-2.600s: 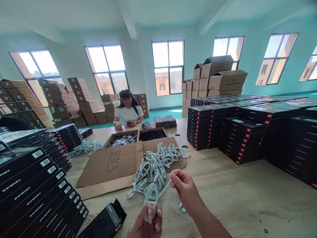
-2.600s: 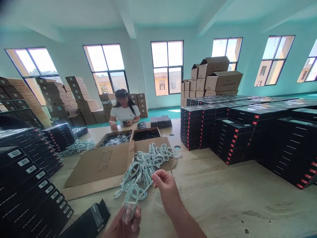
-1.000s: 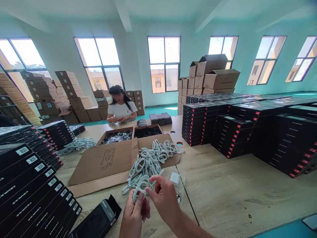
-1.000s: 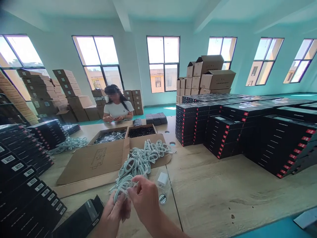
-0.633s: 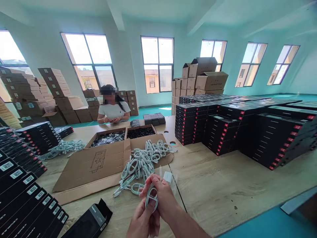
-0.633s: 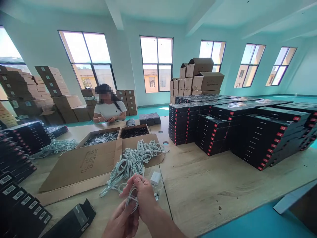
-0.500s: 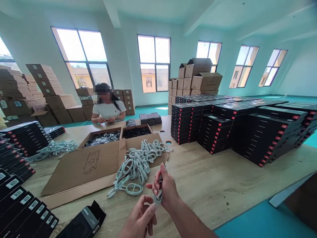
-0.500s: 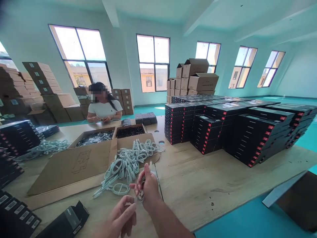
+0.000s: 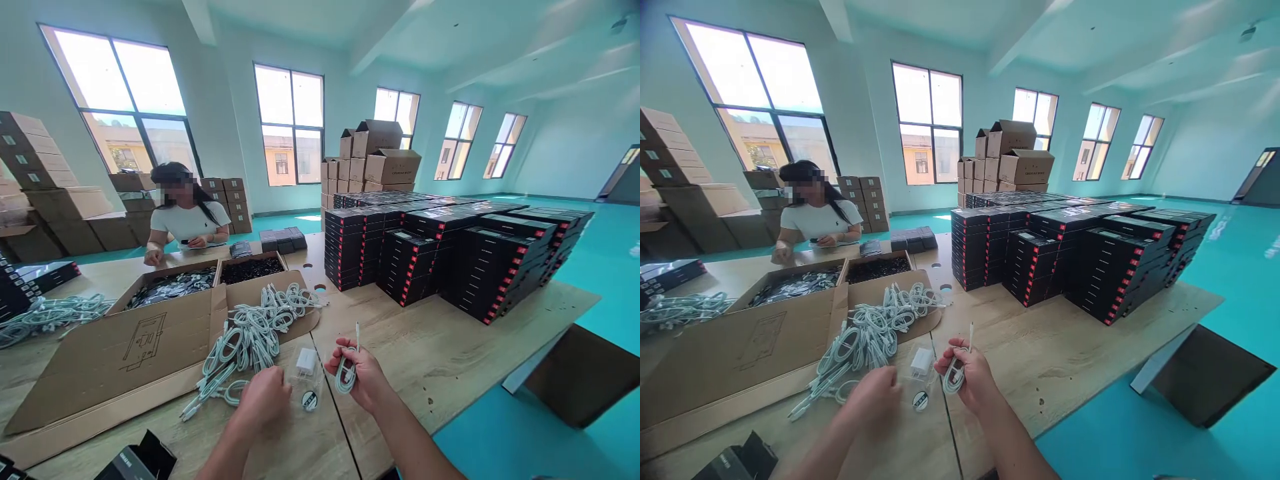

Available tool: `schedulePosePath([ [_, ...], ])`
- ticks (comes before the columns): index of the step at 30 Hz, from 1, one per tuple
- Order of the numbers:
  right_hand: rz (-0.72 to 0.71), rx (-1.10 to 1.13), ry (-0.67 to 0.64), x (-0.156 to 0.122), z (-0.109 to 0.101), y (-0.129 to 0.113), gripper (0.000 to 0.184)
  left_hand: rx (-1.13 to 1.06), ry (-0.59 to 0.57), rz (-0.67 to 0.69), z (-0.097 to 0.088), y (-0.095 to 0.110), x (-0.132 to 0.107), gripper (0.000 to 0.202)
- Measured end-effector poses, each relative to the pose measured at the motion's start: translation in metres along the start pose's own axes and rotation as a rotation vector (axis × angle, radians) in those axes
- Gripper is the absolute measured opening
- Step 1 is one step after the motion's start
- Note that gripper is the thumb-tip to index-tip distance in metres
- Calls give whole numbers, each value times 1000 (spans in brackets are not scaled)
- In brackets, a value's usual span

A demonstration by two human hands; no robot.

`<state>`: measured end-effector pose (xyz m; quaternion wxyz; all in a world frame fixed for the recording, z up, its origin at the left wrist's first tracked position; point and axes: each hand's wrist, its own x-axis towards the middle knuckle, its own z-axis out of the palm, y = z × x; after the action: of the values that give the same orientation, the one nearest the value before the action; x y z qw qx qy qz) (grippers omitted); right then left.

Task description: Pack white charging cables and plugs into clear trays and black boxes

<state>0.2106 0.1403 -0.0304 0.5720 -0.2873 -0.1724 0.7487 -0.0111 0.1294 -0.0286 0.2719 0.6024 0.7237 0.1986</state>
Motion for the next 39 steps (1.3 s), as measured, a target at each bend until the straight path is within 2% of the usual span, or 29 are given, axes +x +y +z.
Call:
schedulePosePath([
  [3,-96,7,44,4,0,9,26,-152,29,-3,10,5,-3,23],
  [6,-265,-66,16,8,11,22,31,-403,87,-32,23,11,-21,8],
  [9,-426,-279,-22,7,27,42,37,-643,153,-46,35,18,-48,44],
  [11,-529,-484,-27,3,35,59,39,-889,181,-65,38,20,-65,57],
  [14,-631,-804,-85,-8,38,84,40,-1407,150,-85,35,11,-82,58],
  [16,-649,-961,-166,-15,37,97,43,-1612,104,-76,29,-2,-87,54],
  [19,-581,-1122,-332,-24,33,107,56,-1610,136,-114,21,-25,-92,53],
  [22,-307,-1118,-588,-24,29,101,79,-1517,213,-153,15,-39,-97,60],
  [24,-56,-950,-703,-19,27,91,77,-1505,210,-140,13,-42,-102,62],
  [25,41,-858,-710,-16,26,86,70,-1506,205,-132,13,-43,-103,62],
  [27,134,-752,-667,-10,27,77,60,-1507,189,-112,14,-44,-105,59],
  [32,91,-796,-613,-13,37,75,71,-1494,162,-55,20,-49,-104,57],
  [37,-222,-1079,-474,-32,50,91,49,-1453,239,-43,21,-43,-104,54],
  [39,-272,-1037,-427,-32,51,95,47,-1427,325,-79,20,-39,-104,53],
])
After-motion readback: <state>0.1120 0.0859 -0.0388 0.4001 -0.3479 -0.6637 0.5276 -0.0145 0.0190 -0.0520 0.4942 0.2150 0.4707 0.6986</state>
